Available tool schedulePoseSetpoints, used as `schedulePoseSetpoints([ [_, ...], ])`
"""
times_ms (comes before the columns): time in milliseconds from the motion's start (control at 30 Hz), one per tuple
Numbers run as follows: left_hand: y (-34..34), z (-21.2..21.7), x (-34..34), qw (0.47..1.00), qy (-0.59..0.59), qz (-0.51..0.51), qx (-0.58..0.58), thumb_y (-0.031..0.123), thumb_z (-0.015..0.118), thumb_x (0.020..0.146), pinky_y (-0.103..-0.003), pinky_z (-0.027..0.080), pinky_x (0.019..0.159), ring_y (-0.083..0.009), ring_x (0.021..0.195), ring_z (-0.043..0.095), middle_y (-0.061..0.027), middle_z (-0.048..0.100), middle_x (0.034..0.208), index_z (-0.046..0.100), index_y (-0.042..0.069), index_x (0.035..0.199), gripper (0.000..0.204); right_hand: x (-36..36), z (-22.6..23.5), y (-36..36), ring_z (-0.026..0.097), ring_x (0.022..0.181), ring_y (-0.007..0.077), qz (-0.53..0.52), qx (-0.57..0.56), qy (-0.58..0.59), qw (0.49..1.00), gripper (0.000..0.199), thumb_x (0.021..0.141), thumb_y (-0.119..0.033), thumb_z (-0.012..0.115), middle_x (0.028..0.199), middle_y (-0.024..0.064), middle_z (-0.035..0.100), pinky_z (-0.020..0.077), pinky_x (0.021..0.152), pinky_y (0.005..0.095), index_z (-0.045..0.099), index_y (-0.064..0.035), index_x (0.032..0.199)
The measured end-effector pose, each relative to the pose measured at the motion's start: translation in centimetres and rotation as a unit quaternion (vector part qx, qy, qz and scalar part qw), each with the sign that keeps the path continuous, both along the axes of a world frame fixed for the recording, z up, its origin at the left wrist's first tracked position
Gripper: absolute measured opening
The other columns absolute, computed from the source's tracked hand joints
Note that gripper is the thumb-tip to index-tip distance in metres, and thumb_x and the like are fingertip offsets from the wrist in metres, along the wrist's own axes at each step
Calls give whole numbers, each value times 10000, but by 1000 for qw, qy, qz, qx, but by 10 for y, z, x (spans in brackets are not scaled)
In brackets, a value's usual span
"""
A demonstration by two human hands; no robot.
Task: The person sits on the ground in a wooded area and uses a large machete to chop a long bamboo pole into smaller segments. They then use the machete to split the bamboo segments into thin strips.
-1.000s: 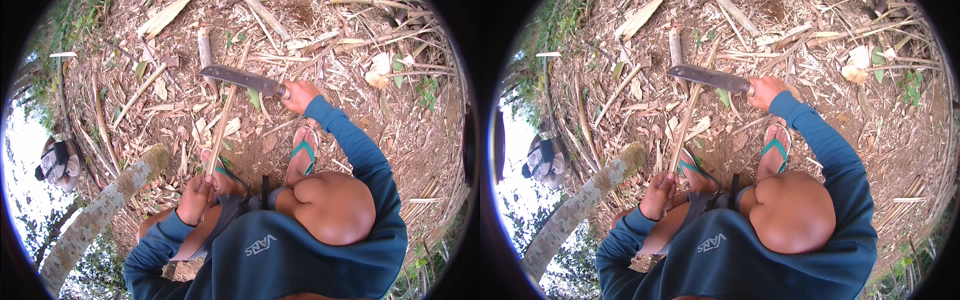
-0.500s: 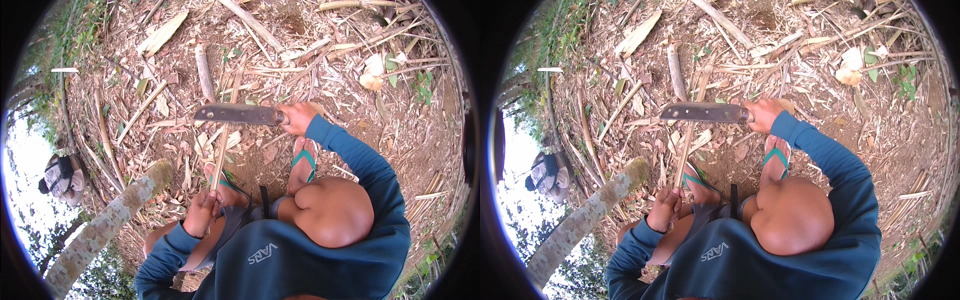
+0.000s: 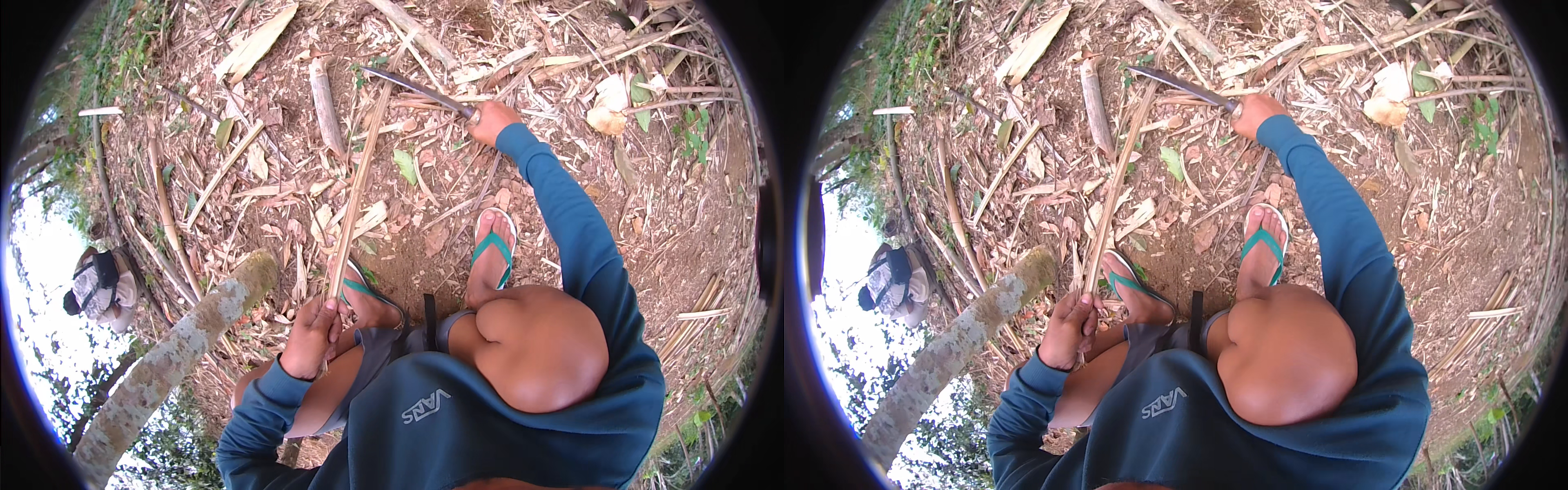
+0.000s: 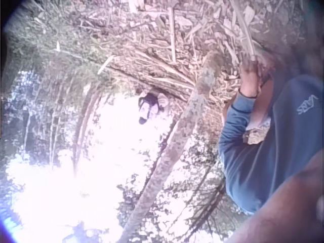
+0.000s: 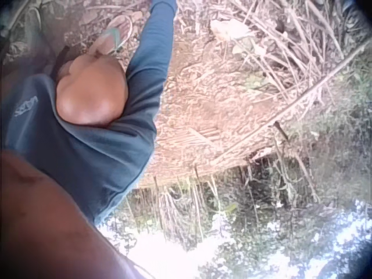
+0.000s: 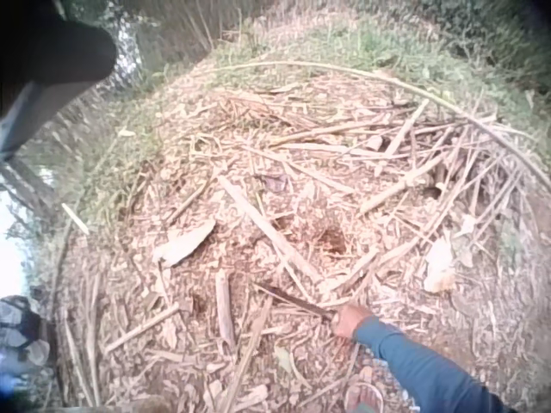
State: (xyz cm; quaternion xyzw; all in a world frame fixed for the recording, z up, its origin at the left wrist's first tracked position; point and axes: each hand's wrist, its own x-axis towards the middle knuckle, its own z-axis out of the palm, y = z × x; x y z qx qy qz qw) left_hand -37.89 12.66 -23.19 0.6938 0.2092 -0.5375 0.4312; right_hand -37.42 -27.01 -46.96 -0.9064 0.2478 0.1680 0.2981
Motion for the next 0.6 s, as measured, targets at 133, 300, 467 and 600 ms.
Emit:
schedulePoseSetpoints([
  [133,5,4,9,997,-25,-70,26,257,372,1072,-228,303,348,-77,375,331,11,415,576,536,25,997,294,-4,5,16,678,816,424,4,52,12,999,337,759,-198,637,824,280,673,534,816,467,654,53,982],
  [300,12,13,11,998,9,-39,50,260,373,1072,-227,301,354,-79,381,334,12,413,578,539,30,997,293,-22,-8,27,694,804,388,108,37,-16,993,290,755,-184,633,794,245,681,547,781,469,656,15,966],
  [467,29,27,23,990,-46,-105,86,261,378,1071,-218,310,359,-78,384,336,14,410,565,543,33,989,293,6,-20,4,700,782,372,31,-47,-44,997,244,740,-188,651,822,241,695,563,774,440,719,19,849],
  [600,44,28,29,914,-231,-311,123,235,442,1053,-327,371,405,-142,415,452,-53,495,584,551,-13,982,280,-6,13,44,690,731,373,24,113,4,993,328,737,-200,654,783,239,682,565,741,441,696,27,970],
])
